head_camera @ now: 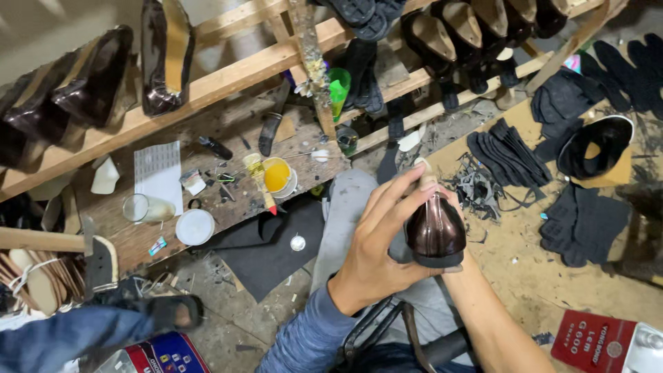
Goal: The person sits on the floor of a shoe workshop and attaches soles to brown shoe uppers. They hold a shoe on their lap, press a black rubber sole onto the bottom, run a curved hand tool along the sole edge to seat and trim it, then place the finished shoe on a wooden rack and pick up the next shoe.
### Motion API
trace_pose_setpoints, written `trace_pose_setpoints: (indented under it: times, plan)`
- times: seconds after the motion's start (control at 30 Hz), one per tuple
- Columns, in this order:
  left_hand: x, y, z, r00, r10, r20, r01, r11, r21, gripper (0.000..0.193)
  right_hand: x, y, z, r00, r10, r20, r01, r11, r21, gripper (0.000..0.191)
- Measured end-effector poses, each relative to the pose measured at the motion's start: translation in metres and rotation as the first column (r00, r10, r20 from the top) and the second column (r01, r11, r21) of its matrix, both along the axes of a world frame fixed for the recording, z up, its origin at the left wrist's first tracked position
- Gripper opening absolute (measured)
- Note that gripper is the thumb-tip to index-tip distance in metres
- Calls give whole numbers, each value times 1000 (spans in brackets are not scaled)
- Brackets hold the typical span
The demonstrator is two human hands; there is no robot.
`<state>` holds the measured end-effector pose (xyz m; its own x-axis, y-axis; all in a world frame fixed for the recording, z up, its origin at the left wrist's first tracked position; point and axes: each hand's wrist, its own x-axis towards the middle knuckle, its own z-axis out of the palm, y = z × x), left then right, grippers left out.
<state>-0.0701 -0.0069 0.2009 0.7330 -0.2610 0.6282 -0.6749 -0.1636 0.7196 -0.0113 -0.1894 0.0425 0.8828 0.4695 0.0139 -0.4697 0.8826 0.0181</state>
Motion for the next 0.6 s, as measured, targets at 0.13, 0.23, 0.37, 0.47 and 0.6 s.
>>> trace_pose_setpoints:
  times: [0.13,0.23,0.37,0.47,0.6]
  plan:
    - [4,-11,4,999,-29,33,28,999,29,91,-9,1,1,960,-279,-18,276,958,-81,47]
    - [6,-17,7,998,-45,51,41,997,67,92,-23,2,14,910,-261,323,400,759,-514,49]
    - [7,-24,8,996,-55,71,47,993,104,95,-42,-1,34,744,77,664,662,51,-747,53]
    - [9,-29,8,996,-47,80,40,995,86,95,-45,-5,38,641,409,650,755,-491,-434,57]
    - [13,-31,11,995,-23,95,17,998,61,93,-39,-5,29,611,379,695,774,-468,-426,58]
